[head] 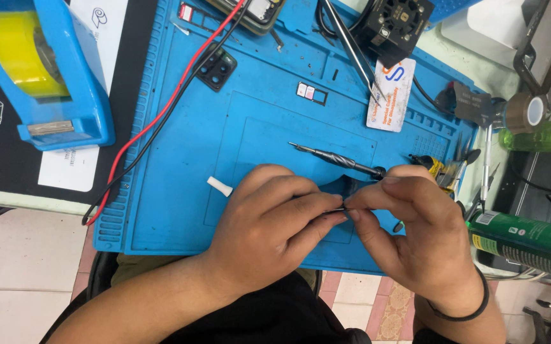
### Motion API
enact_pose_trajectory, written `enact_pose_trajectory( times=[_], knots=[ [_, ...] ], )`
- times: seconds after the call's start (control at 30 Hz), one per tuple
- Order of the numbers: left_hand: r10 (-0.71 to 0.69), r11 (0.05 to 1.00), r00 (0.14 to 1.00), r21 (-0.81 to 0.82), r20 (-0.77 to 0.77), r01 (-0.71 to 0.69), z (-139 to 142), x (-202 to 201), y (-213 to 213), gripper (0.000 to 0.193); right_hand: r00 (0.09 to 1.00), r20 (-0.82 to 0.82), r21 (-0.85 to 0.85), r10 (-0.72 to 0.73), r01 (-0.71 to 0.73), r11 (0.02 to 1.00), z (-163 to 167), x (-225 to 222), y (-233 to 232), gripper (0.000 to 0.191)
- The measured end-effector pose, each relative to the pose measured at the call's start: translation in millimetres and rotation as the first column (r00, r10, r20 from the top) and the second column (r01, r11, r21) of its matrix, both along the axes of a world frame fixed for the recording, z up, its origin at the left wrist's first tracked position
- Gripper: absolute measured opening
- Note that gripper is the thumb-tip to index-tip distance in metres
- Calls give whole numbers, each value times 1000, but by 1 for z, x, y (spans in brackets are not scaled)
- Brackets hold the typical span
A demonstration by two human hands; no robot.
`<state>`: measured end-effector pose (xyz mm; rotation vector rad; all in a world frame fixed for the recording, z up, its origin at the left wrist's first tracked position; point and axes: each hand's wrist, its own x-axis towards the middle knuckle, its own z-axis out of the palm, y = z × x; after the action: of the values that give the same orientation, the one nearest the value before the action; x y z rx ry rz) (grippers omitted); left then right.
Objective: The person applies adhesive to the edges of a disassembled smartphone chassis and then uses a screwdriver to scrape adhesive residue from a phone back cover. The phone remains open on the mat while the back cover is cleaned.
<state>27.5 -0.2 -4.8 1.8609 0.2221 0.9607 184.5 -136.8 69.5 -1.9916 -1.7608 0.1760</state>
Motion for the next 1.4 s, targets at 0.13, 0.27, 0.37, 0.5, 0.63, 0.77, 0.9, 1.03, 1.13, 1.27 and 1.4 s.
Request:
enact_pose_trajectory(
  times=[0.13,0.27,0.37,0.5,0.63,0.77,0.9,1.03,1.13,1.27,1.4],
  knots=[
    [3,1000,1000,5,-4,-3,0,0,0,23,998,-17,-47,-59,58,997,2,-2,0,51],
    [-5,1000,1000,0,-6,5,1,0,0,22,997,-23,-45,-70,69,997,2,-5,-1,51],
    [-3,1000,1000,-6,-13,3,1,0,0,21,998,-17,-30,-68,67,997,1,-4,-1,52],
    [0,1000,1000,-4,-19,0,2,0,0,21,998,-38,-18,-46,45,999,2,-2,-1,54],
    [-4,1000,1000,-15,-26,4,2,0,0,21,999,-6,21,-32,32,999,6,-1,2,48],
    [12,1000,1000,2,-29,-12,2,1,-1,22,998,58,53,-8,5,999,9,0,7,35],
    [23,1000,999,6,-29,-23,4,3,0,22,998,60,94,23,-28,995,10,3,11,32],
    [-15,997,998,-74,-62,11,11,0,0,19,998,67,96,17,-24,995,9,5,10,30],
    [-48,983,996,-178,-75,34,15,-1,-1,13,998,55,107,12,-18,994,6,6,8,30],
    [-21,966,991,-259,-134,-15,18,3,-6,7,998,62,105,2,-9,994,5,6,4,30],
    [9,966,987,-254,-160,-50,18,6,-8,7,999,42,93,4,-8,996,4,7,2,29]
  ],
)
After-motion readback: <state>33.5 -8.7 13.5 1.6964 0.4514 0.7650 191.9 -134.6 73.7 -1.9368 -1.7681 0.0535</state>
